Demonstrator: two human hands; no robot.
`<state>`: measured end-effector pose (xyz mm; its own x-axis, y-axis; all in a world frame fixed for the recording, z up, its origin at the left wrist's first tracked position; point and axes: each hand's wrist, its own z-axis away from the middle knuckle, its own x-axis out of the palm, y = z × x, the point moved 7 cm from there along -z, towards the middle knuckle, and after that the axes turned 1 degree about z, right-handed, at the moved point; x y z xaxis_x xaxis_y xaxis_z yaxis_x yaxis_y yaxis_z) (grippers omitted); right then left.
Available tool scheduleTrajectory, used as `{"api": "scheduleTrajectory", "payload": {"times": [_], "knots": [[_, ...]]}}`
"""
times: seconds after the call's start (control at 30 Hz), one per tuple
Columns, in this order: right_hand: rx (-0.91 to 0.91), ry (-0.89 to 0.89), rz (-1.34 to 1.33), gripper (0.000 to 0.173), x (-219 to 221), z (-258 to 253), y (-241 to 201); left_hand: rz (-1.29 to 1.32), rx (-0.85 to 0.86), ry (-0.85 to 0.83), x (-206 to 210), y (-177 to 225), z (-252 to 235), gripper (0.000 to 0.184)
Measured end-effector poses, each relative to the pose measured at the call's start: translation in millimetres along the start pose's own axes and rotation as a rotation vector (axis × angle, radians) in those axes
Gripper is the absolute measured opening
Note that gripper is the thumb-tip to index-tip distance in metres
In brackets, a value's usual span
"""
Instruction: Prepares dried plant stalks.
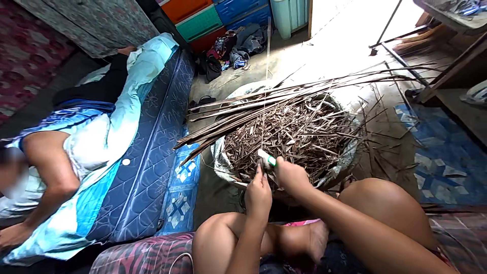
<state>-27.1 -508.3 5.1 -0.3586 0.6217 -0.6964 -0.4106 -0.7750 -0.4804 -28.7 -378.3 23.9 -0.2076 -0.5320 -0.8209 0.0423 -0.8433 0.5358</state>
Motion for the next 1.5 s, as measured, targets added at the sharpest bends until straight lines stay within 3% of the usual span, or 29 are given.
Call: {"api": "scheduleTrajectory", "payload": {"times": [0.13,0.27,0.37,0.53,0.77,0.9,1.07,1.27,1.5], "knots": [[-0.057,-0.038,-0.096,0.037,-17,-2,8,0.075,0.003,0.001,-6,-1,3,0.043],[-0.208,-0.183,-0.171,0.034,10,23,-8,0.01,-0.062,0.002,-17,1,-2,0.03],[-0.193,-0.236,-0.136,0.034,17,32,-12,-0.03,-0.107,-0.05,-20,3,-3,0.03],[-0.089,-0.161,0.008,0.038,11,17,-8,0.036,-0.033,-0.031,-14,6,-3,0.038],[0.0,0.058,-0.113,0.038,-28,-14,25,0.269,0.031,-0.053,-7,7,13,0.038],[-0.168,-0.035,-0.15,0.033,-22,13,4,0.454,-0.019,-0.095,-8,-2,6,0.037],[-0.184,-0.17,-0.046,0.034,2,29,-2,0.512,-0.055,-0.118,-12,-2,5,0.031],[-0.17,-0.083,0.055,0.034,1,15,-12,0.682,-0.087,-0.101,-14,-5,7,0.038],[-0.096,-0.037,-0.043,0.035,-20,-13,14,0.829,-0.123,-0.265,-1,-2,25,0.038]]}}
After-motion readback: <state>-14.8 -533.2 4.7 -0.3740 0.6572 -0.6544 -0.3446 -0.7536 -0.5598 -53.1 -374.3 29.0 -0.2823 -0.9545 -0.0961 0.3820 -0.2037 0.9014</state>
